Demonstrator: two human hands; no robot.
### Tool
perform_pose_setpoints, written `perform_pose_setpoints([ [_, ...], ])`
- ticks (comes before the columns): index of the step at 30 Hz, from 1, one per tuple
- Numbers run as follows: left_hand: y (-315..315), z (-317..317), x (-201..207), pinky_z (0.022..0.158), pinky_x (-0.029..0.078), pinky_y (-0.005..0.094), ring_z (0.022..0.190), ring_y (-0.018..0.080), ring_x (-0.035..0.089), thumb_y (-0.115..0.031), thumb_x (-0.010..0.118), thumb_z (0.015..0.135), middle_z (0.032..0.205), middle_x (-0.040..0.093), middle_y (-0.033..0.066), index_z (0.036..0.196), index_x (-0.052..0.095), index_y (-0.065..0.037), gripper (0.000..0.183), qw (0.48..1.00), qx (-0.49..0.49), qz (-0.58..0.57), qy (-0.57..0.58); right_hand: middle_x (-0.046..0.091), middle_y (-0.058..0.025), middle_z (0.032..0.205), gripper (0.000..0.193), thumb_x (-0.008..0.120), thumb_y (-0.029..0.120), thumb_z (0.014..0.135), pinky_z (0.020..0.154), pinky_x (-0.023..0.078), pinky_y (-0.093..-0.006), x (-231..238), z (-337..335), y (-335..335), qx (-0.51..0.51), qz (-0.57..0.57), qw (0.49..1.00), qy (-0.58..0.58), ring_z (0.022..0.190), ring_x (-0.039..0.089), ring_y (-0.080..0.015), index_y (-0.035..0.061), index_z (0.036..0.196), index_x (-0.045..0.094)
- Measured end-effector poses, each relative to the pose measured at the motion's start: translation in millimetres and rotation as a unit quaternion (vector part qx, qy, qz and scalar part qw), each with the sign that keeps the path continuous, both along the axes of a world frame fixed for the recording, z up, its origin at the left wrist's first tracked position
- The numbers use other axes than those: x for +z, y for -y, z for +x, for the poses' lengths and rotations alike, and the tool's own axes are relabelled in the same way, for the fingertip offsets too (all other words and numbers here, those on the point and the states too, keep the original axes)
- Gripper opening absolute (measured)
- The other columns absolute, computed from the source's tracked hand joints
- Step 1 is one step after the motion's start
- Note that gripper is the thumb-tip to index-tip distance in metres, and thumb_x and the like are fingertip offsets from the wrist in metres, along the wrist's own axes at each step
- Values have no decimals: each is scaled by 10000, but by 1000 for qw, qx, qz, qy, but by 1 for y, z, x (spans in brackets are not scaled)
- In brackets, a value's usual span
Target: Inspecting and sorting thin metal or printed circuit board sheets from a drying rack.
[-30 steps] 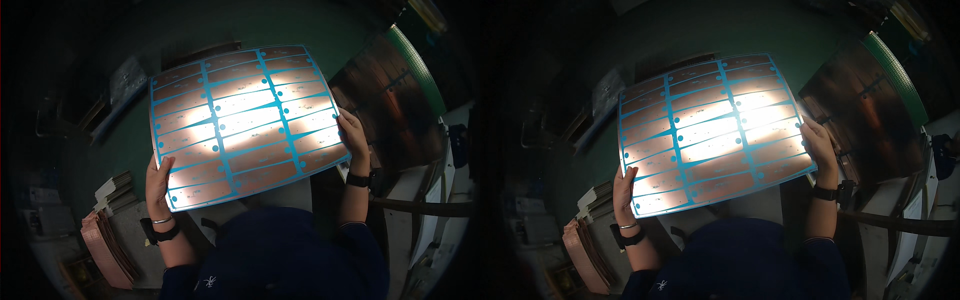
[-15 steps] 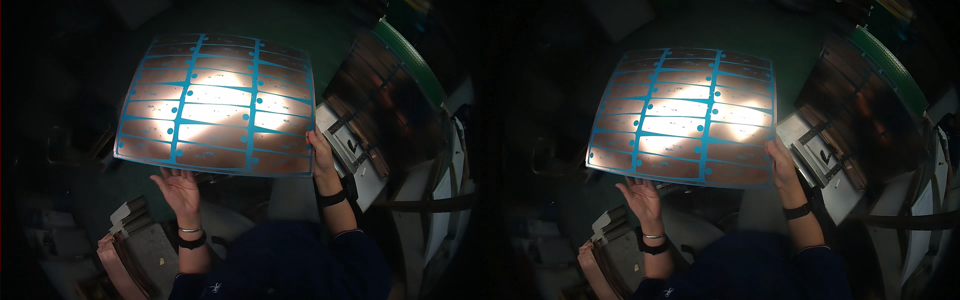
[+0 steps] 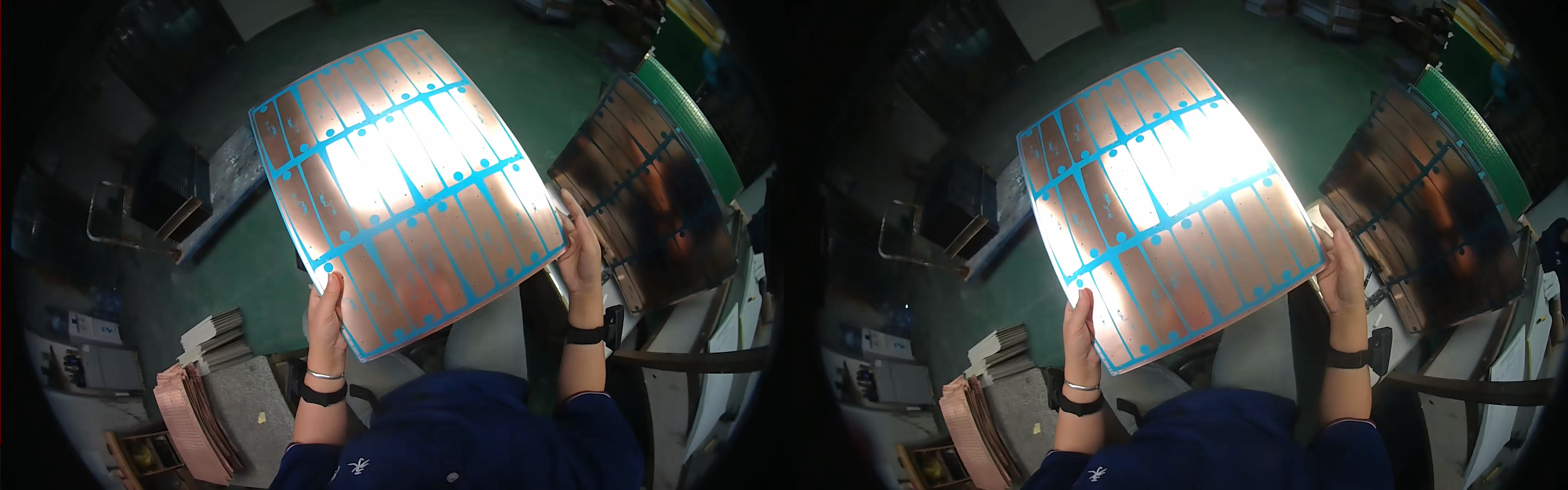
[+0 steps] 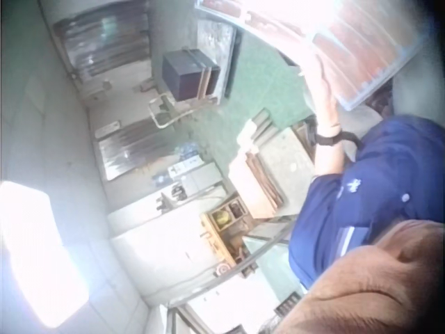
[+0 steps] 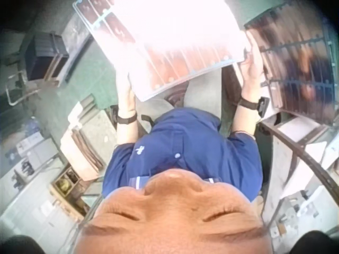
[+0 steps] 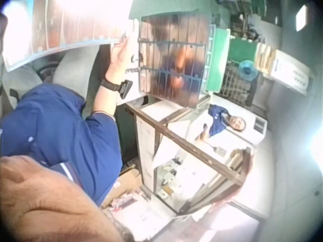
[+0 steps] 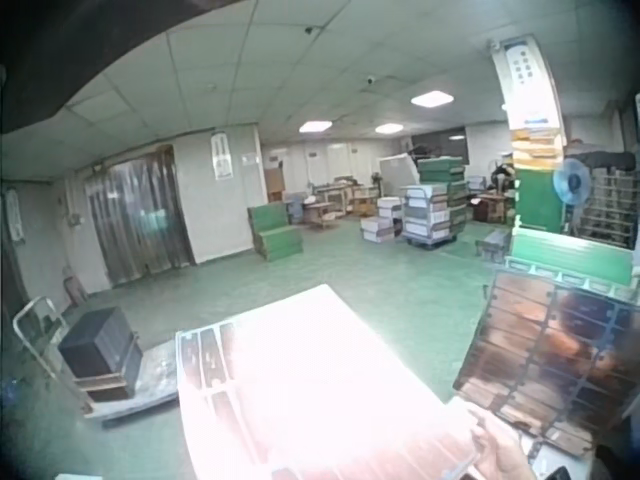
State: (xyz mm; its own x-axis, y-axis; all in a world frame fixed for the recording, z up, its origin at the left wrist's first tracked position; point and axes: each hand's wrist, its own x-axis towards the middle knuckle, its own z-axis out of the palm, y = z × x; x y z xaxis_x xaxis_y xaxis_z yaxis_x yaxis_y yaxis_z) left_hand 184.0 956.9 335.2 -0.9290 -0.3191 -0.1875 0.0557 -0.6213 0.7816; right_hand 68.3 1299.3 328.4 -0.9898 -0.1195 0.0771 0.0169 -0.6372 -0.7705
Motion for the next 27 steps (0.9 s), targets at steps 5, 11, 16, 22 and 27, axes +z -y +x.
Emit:
perform_pose_setpoints([
  [5, 11, 1, -14, 719, 526, 261, 857, 140, 633, -195, 516, 934, 1021, 616, 91, 1151, 483, 1, 295, 999, -28, -25, 16, 571, -237, 1144, 465, 418, 217, 955, 826, 500, -275, -5, 7, -4, -20, 74, 996, 49, 1005, 603, -218, -34, 1339, 348],
  [11, 8, -12, -14, 757, 538, 290, 877, 168, 639, -167, 511, 930, 1023, 611, 104, 1184, 457, 17, 318, 999, -18, -22, 26, 577, -237, 1137, 452, 406, 200, 959, 860, 469, -306, -3, 8, -4, -27, 101, 993, 63, 1010, 596, -236, -28, 1344, 348],
  [16, 11, -14, -12, 805, 523, 302, 945, 180, 621, -157, 508, 930, 1083, 593, 120, 1194, 456, 23, 324, 998, -56, -11, 23, 584, -231, 1127, 455, 405, 204, 961, 839, 480, -308, -3, 9, -14, -27, 86, 995, 31, 979, 606, -229, -29, 1347, 344],
  [22, 4, -3, 7, 796, 506, 315, 942, 223, 615, -165, 562, 890, 1112, 584, 136, 1223, 437, 49, 415, 999, -12, -53, 0, 617, -125, 997, 486, 437, 259, 959, 727, 489, -244, 3, -10, -10, 69, 87, 994, 25, 829, 613, -142, -36, 1337, 361],
  [27, -2, -50, 51, 758, 511, 302, 894, 199, 623, -247, 532, 911, 1036, 610, 124, 1211, 456, 32, 416, 987, -118, -83, -71, 549, -80, 1129, 437, 471, 237, 953, 908, 398, -232, 48, -35, -28, 11, 177, 983, -41, 1023, 515, -114, -41, 1285, 409],
])
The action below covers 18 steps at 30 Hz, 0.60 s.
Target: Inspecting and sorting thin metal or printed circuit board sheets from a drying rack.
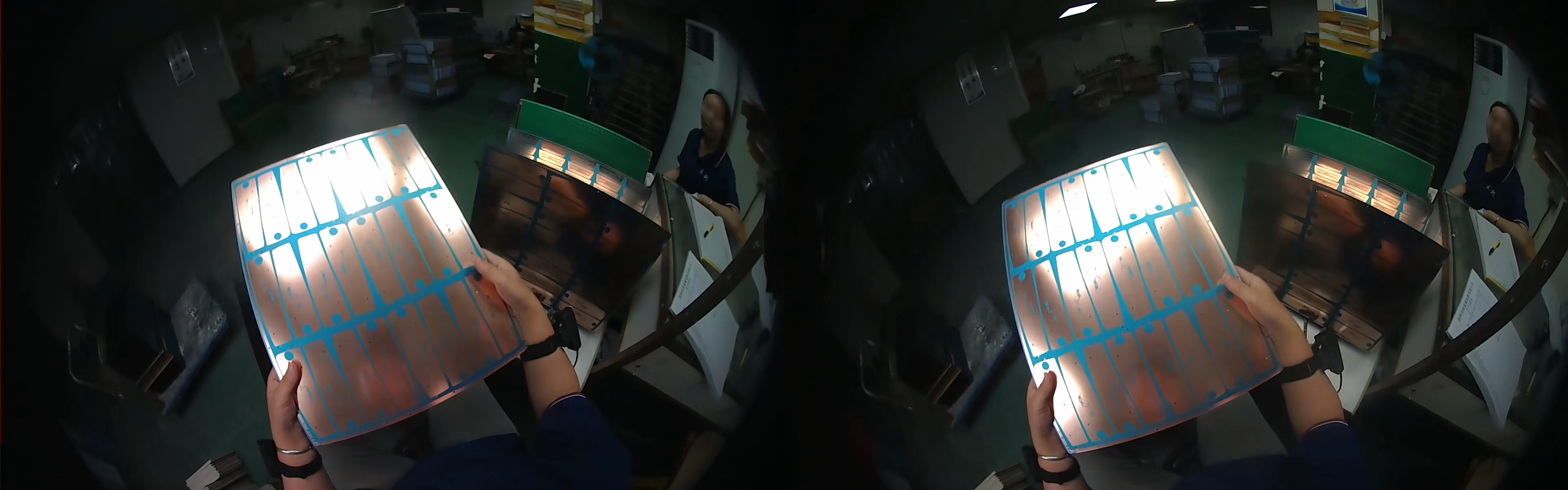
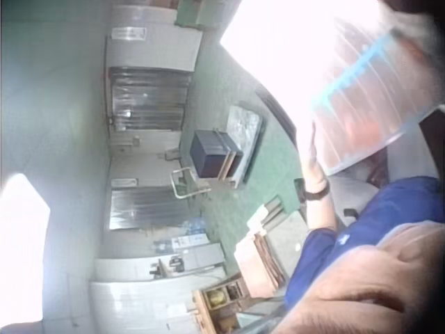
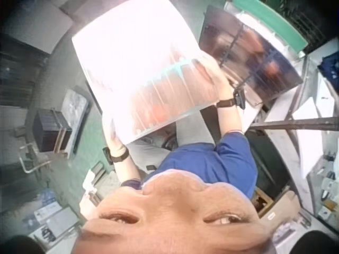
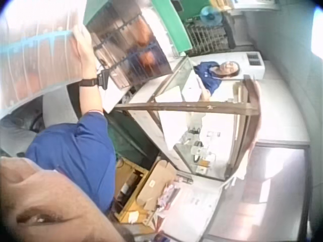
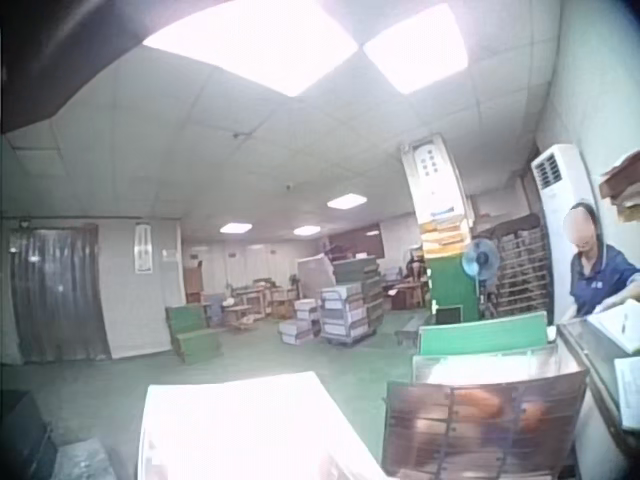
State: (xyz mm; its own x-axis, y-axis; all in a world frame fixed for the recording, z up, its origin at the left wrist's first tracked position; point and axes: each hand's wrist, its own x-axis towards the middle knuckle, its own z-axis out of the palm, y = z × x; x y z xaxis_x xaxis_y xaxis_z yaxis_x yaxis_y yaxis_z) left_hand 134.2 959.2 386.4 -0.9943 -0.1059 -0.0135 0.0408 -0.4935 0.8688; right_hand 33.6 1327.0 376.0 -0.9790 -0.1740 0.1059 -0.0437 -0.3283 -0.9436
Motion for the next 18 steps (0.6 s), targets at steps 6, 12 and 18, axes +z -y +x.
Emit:
perform_pose_setpoints([
  [6, -23, -21, 15, 932, 462, 413, 1140, 281, 516, -524, 319, 937, 1289, 489, 149, 1338, 363, -46, 625, 956, -19, 275, -99, 549, -64, 1121, 407, 447, 150, 958, 896, 438, -254, 35, 4, -2, -94, -112, 984, -100, 1017, 550, -128, -13, 1321, 362],
  [12, -76, -10, -40, 915, 475, 439, 1031, 219, 569, -317, 540, 900, 1100, 598, 49, 1200, 498, -118, 362, 957, -29, 276, -86, 454, -53, 1288, 448, 491, 128, 940, 987, 355, -311, -16, 28, 81, -73, -248, 965, -47, 1178, 434, -162, 83, 1358, 338],
  [18, -20, 0, -49, 857, 501, 376, 933, 165, 596, -230, 505, 937, 1012, 620, 12, 1008, 568, -119, 145, 965, 79, 248, -33, 568, -76, 1112, 242, 494, 139, 934, 867, 476, -334, -15, 49, 34, -62, -248, 963, -87, 1015, 565, -184, 43, 1157, 492],
])
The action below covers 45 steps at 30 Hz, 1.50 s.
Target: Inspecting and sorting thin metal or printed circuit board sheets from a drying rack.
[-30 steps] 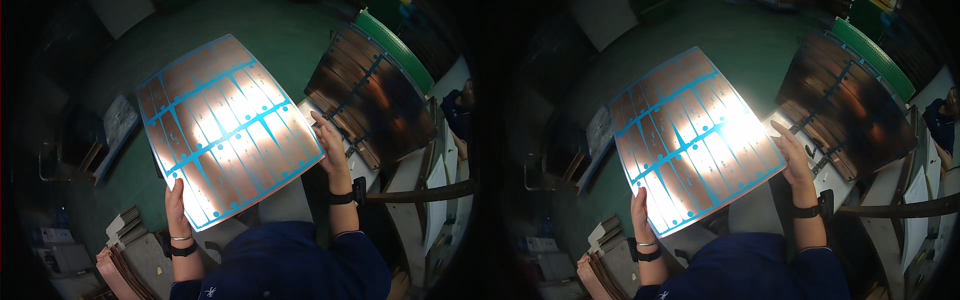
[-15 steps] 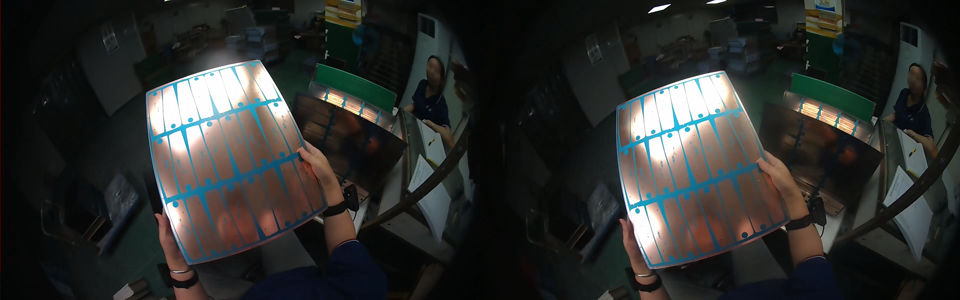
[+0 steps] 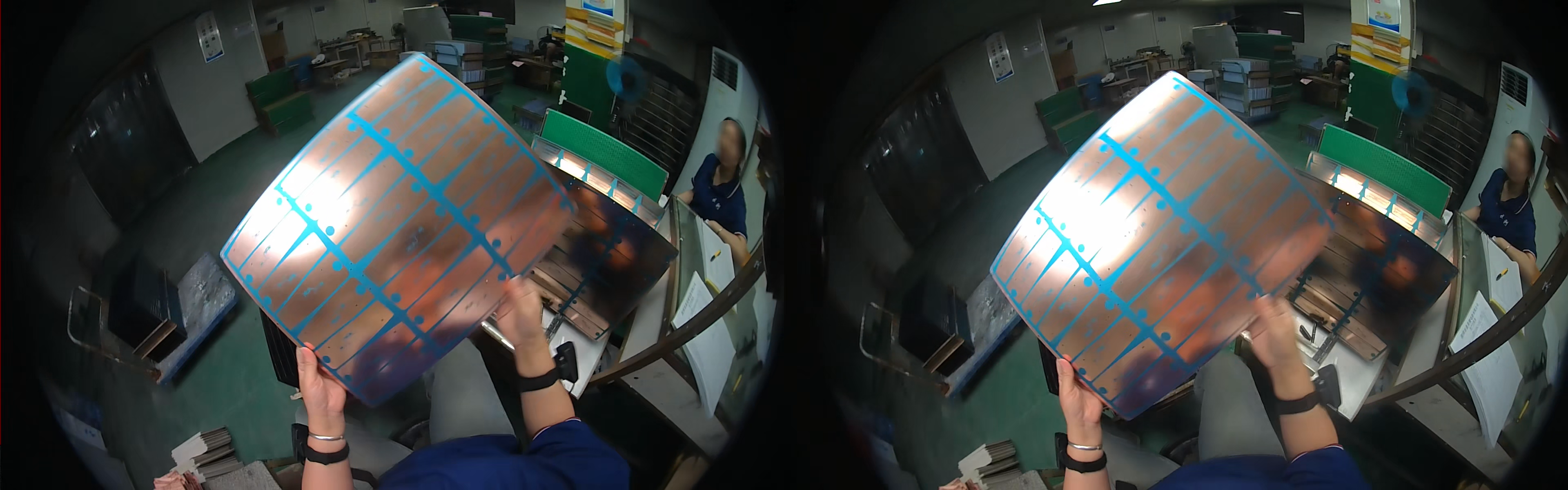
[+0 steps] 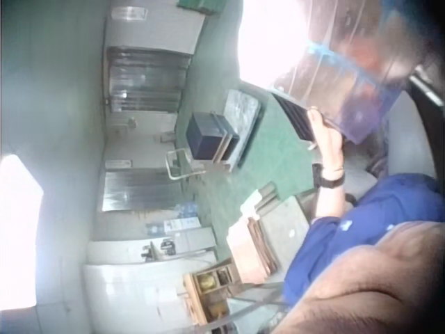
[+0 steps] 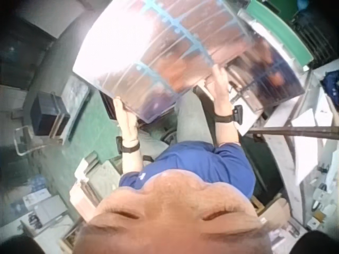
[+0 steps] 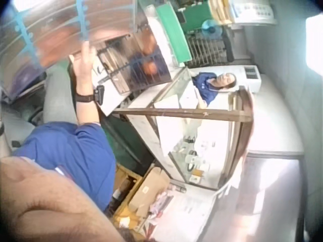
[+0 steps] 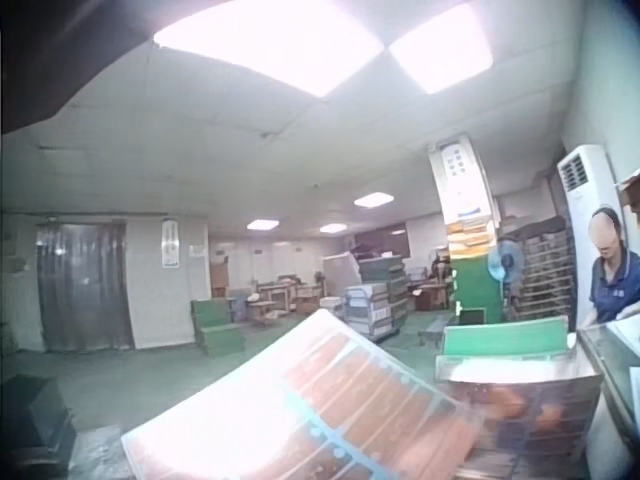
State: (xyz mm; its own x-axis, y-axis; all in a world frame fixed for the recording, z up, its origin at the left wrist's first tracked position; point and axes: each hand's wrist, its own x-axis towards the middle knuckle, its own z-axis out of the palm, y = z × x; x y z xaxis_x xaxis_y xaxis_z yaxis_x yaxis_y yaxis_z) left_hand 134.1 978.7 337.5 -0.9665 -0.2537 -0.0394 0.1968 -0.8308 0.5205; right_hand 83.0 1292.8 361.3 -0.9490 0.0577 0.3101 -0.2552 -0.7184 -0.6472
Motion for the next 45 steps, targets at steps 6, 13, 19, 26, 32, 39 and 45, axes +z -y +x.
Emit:
perform_pose_setpoints([
  [6, 32, 28, -6, 377, 384, 153, 480, 28, 509, -236, 526, 932, 696, 611, -31, 908, 590, -100, 152, 988, 71, -112, 80, 593, -142, 1139, 420, 433, 202, 955, 755, 519, -301, 33, 44, -68, -159, 36, 983, 79, 883, 621, -171, -39, 1298, 406],
  [13, 57, 39, -22, 412, 378, 148, 489, 22, 488, -223, 571, 907, 633, 533, -48, 925, 575, -84, 140, 965, 65, -245, 72, 651, -123, 928, 532, 498, 263, 938, 604, 475, -175, 14, 104, -95, -70, 223, 969, 82, 695, 610, -99, -37, 1352, 351],
  [19, 60, 42, -26, 457, 365, 146, 510, 25, 481, -217, 582, 903, 640, 530, -44, 896, 578, -77, 140, 955, 9, -292, 51, 573, -92, 1124, 403, 499, 262, 940, 922, 393, -292, 8, 139, -87, -91, 305, 944, 90, 1052, 521, -154, -29, 1218, 498],
  [26, 54, 39, -23, 460, 359, 161, 507, 34, 472, -203, 560, 916, 642, 535, -34, 912, 577, -63, 141, 941, -38, -336, 33, 574, -100, 1138, 427, 471, 266, 948, 926, 397, -287, 0, 159, -88, -136, 315, 932, 118, 1063, 527, -162, -32, 1254, 474],
  [32, 43, 33, -15, 454, 358, 163, 500, 35, 468, -194, 546, 922, 622, 526, -24, 946, 561, -46, 150, 942, -41, -331, 43, 575, -103, 1146, 422, 477, 250, 946, 929, 398, -288, -4, 158, -94, -143, 290, 939, 116, 1059, 531, -163, -39, 1253, 479],
  [39, 39, 24, -16, 431, 341, 158, 487, 36, 458, -210, 558, 917, 614, 522, -16, 947, 551, -46, 167, 931, -48, -358, 42, 583, -104, 1132, 402, 475, 225, 946, 911, 412, -284, -8, 146, -92, -147, 272, 943, 123, 1041, 541, -159, -44, 1244, 488],
  [45, 38, 19, -21, 434, 335, 148, 502, 30, 457, -232, 550, 923, 639, 534, -29, 938, 564, -48, 185, 933, -29, -352, 66, 589, -92, 1108, 393, 481, 212, 945, 898, 417, -274, -18, 130, -89, -132, 255, 949, 133, 1023, 546, -148, -49, 1240, 483],
])
